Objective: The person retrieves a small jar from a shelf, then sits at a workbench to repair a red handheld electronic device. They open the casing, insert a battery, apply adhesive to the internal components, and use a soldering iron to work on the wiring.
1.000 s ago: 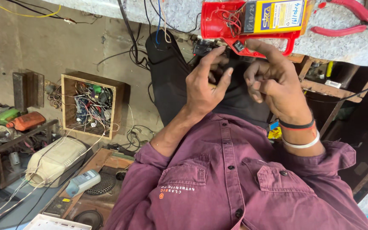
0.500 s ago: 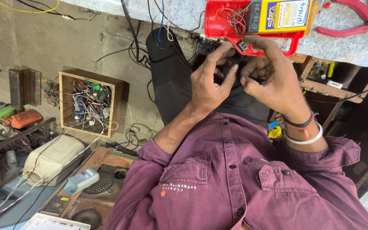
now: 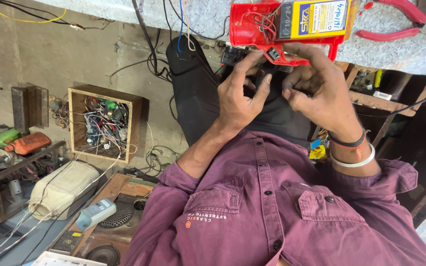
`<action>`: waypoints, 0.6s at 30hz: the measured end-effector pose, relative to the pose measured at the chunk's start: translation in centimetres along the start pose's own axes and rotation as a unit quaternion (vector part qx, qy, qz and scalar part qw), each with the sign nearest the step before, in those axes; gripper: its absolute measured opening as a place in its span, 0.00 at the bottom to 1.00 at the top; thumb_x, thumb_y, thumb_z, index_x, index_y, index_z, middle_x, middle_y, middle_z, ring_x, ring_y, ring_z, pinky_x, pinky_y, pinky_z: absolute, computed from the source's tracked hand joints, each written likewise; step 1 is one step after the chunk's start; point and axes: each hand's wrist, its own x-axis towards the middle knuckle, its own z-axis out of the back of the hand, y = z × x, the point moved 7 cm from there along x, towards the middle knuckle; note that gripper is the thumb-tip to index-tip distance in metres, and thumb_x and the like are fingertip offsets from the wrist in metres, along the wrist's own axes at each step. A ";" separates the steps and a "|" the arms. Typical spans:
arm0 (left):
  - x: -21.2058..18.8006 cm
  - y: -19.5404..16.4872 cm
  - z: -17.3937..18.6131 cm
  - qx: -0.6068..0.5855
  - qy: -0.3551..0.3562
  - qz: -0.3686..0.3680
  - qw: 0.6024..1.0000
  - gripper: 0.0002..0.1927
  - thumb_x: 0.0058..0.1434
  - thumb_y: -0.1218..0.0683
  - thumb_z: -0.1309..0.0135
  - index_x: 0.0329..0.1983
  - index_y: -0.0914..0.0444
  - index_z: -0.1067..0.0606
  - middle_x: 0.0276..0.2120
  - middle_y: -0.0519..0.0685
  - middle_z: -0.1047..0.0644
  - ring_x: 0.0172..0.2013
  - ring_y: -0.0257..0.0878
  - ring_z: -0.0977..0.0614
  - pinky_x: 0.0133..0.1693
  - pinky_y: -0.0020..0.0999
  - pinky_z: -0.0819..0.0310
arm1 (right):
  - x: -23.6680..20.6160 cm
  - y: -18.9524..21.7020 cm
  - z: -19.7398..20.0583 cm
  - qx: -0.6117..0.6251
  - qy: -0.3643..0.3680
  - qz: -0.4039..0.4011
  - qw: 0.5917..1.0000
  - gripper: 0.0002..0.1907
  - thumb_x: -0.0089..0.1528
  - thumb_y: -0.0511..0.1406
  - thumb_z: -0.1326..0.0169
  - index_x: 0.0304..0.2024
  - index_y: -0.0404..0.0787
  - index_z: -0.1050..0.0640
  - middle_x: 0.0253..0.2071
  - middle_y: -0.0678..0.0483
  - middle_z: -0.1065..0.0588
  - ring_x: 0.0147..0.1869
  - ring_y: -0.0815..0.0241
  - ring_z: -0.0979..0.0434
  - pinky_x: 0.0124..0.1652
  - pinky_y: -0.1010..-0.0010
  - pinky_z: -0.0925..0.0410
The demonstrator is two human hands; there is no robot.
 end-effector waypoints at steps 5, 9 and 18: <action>-0.1 0.2 -0.2 -0.003 0.001 0.004 1.000 0.27 0.69 0.59 0.38 0.68 0.60 0.33 0.57 0.48 0.20 0.42 0.33 0.14 0.36 0.23 0.20 | -0.1 -0.2 -0.7 -0.004 0.013 0.010 1.000 0.41 0.56 0.24 0.48 0.74 0.32 0.38 0.35 0.55 0.25 0.39 0.71 0.26 0.40 0.81 0.30; -0.2 0.2 -0.3 -0.009 -0.001 0.002 1.000 0.27 0.69 0.59 0.38 0.69 0.60 0.33 0.57 0.48 0.20 0.42 0.32 0.14 0.36 0.22 0.20 | -0.2 -0.2 -0.7 -0.026 0.003 0.014 1.000 0.41 0.55 0.24 0.48 0.73 0.33 0.36 0.34 0.55 0.25 0.38 0.72 0.26 0.38 0.81 0.32; -0.3 0.3 -0.3 -0.017 -0.002 0.003 1.000 0.27 0.69 0.59 0.39 0.69 0.60 0.33 0.58 0.48 0.20 0.42 0.32 0.14 0.36 0.22 0.21 | -0.6 -0.5 0.1 -0.010 -0.014 -0.003 1.000 0.41 0.56 0.23 0.49 0.74 0.32 0.36 0.34 0.55 0.26 0.38 0.72 0.28 0.38 0.81 0.32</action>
